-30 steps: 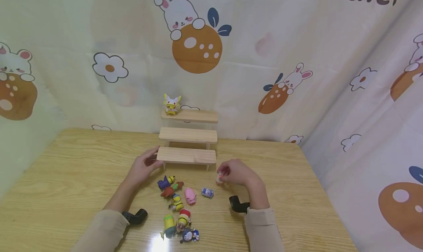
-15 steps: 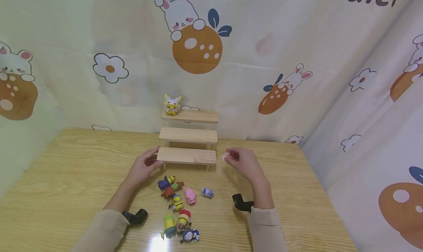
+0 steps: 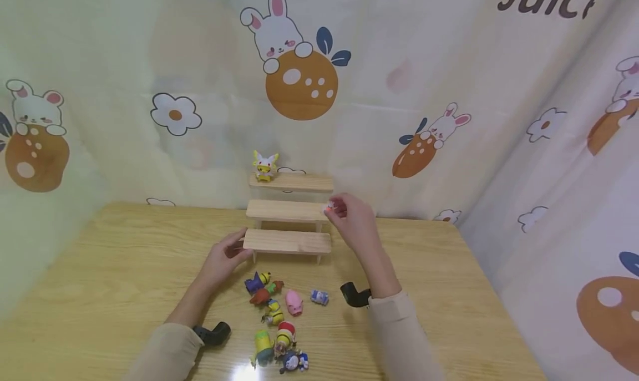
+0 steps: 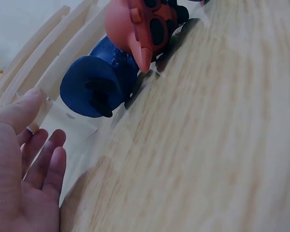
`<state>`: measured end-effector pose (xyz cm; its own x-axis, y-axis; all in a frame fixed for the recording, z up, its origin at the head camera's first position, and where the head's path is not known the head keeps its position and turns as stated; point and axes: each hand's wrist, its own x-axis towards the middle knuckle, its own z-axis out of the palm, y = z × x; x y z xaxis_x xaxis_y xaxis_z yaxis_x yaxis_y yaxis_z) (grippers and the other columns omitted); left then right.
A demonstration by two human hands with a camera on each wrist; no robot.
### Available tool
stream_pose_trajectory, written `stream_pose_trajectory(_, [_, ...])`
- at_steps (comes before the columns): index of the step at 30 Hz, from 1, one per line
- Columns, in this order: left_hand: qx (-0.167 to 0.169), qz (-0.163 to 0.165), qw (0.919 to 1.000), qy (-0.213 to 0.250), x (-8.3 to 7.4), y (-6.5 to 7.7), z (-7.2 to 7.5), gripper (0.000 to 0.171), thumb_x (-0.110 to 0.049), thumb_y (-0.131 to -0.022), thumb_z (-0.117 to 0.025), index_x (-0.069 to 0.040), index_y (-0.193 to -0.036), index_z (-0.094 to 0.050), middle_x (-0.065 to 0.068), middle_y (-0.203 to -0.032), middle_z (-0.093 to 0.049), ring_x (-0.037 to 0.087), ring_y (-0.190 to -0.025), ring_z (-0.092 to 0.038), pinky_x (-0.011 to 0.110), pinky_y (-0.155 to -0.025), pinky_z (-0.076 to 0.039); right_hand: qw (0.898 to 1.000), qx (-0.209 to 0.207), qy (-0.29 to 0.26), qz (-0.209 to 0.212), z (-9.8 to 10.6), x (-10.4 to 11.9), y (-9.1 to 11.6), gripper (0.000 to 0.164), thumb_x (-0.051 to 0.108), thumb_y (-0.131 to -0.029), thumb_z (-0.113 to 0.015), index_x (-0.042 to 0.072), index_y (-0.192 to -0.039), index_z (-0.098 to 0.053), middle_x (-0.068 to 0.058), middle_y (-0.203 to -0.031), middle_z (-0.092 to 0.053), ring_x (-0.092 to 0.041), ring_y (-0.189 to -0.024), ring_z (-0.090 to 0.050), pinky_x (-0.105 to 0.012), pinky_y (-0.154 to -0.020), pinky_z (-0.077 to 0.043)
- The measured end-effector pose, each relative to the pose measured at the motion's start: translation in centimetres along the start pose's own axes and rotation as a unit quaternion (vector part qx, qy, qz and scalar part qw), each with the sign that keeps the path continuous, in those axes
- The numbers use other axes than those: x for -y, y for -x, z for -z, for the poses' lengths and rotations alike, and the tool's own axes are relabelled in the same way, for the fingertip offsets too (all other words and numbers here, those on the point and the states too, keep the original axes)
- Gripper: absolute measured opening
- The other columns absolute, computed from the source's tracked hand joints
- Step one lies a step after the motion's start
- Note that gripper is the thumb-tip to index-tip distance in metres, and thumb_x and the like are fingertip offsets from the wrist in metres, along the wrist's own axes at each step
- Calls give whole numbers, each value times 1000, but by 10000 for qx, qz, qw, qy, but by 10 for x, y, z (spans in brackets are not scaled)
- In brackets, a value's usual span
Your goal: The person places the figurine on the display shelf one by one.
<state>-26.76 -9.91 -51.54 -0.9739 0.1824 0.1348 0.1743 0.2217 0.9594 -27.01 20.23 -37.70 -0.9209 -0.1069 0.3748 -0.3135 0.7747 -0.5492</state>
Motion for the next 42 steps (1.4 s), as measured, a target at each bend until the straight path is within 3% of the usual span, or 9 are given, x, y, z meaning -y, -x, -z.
stream_pose_trajectory(8, [47, 17, 9999, 90, -3, 0, 3, 66, -23, -88, -68, -10, -145, -38, 13, -141, -46, 31, -113, -60, 36, -98, -50, 9986, 376, 199, 317, 1, 40, -55, 36, 29, -88, -69, 7, -116, -64, -9, -102, -71, -22, -90, -69, -37, -81, -58])
stream_pose_trajectory(19, [-131, 217, 9993, 268, 7, 6, -1, 67, -23, -85, -72, -14, -144, -42, 12, -139, -50, 27, -109, -62, 33, -92, -54, 9946, 860, 406, 424, -27, 58, -101, 30, 18, -89, -68, 2, -114, -65, -14, -107, -70, -25, -97, -68, -35, -87, -56])
stream_pose_trajectory(27, [-194, 19, 9991, 382, 8, -1, -2, 64, -22, -84, -72, -10, -141, -45, 14, -133, -55, 28, -107, -62, 33, -93, -54, 9928, 881, 674, 461, -43, 64, -115, 28, 16, -89, -67, 2, -114, -65, -13, -106, -71, -24, -96, -68, -34, -86, -56])
stream_pose_trajectory(42, [-299, -138, 9989, 340, 8, -1, -4, 61, -18, -84, -72, -9, -139, -47, 14, -126, -60, 26, -102, -65, 31, -88, -55, 9914, 912, 821, 456, -53, 66, -118, 25, 16, -89, -68, 2, -110, -66, -13, -105, -71, -24, -96, -68, -34, -85, -56])
